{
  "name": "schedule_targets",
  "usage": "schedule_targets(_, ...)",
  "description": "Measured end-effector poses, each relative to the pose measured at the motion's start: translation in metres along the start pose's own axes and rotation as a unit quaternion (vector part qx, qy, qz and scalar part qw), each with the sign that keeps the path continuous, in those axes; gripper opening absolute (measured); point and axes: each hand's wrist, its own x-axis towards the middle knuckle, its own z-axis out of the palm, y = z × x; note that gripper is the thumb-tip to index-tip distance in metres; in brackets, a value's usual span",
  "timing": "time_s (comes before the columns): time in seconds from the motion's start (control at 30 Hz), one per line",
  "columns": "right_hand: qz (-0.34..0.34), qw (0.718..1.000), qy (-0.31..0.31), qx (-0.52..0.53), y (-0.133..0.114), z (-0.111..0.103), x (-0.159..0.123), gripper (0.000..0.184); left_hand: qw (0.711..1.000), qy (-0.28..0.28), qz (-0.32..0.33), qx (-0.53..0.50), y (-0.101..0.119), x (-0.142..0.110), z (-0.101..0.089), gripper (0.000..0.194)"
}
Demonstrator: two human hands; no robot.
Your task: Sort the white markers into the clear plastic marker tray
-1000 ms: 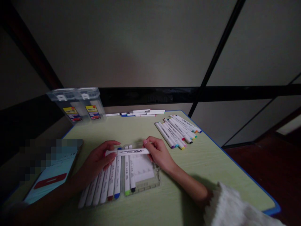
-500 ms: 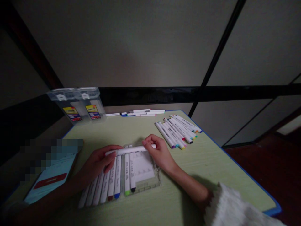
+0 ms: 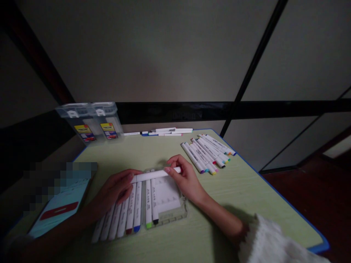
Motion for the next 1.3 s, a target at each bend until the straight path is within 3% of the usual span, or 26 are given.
schedule_targets(0.4,-0.013,0.999,-0.007,0.038,0.001,0.001,0.0,0.02,0.999,0.029,-0.029,-0.014,-0.007,0.001,-0.003,0.037)
schedule_targets(0.57,0.004,1.0,-0.028,0.01,-0.004,0.0,0.0,0.013,0.999,0.03,-0.03,-0.013,-0.008,0.002,-0.003,0.035)
schedule_targets(0.93,0.05,0.998,-0.048,-0.004,-0.003,-0.001,-0.001,0.024,0.999,0.035,-0.013,-0.019,0.0,0.002,0.0,0.031)
schedule_targets(1.3,0.095,0.995,-0.029,0.005,-0.007,0.001,0.0,0.031,0.999,0.01,0.02,-0.026,-0.004,0.002,-0.002,0.023)
